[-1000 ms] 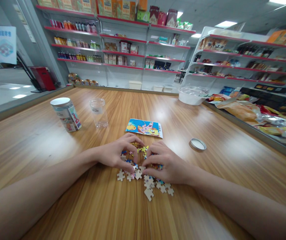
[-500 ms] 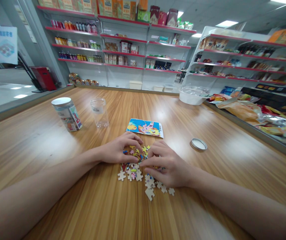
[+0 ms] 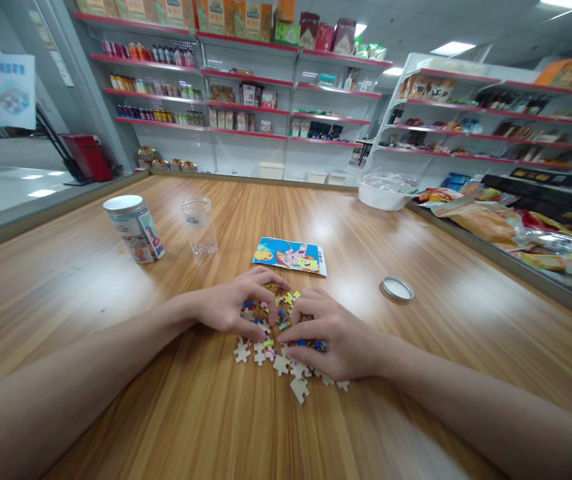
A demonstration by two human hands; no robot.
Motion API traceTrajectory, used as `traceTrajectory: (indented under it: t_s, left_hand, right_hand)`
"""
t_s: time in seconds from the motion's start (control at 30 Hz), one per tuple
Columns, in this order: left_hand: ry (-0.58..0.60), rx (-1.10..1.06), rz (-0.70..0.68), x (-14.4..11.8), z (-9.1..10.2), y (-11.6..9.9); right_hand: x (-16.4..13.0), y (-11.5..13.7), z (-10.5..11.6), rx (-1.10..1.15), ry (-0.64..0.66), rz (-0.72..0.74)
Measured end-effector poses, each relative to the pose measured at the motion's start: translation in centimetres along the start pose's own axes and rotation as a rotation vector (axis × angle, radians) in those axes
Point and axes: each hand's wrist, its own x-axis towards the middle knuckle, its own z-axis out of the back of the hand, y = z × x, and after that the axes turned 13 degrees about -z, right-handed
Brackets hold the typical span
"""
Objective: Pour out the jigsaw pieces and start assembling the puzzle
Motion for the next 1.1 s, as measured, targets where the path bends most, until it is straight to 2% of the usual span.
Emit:
traceTrajectory:
  t_s: [0.4, 0.6, 0.87, 1.1]
  left_hand:
    - [-0.102, -0.04, 0.006, 0.12, -0.59, 0.66]
    - [-0.048, -0.03, -0.014, -0.08, -0.24, 0.46]
    - [-0.005, 0.015, 0.001, 0.07, -0.16, 0.21]
    - [0.07, -0.053, -0.024, 0.19, -0.17, -0.09]
  right_hand:
    - [-0.14, -0.18, -0.2, 0.027, 0.032, -0.006]
    - [-0.02, -0.87, -0.6, 0.022, -0.003, 0.043]
    - [-0.02, 0.0, -0.03, 0.102, 0.065, -0.037]
    - [-0.14, -0.49, -0.33, 0.088, 0.06, 0.004]
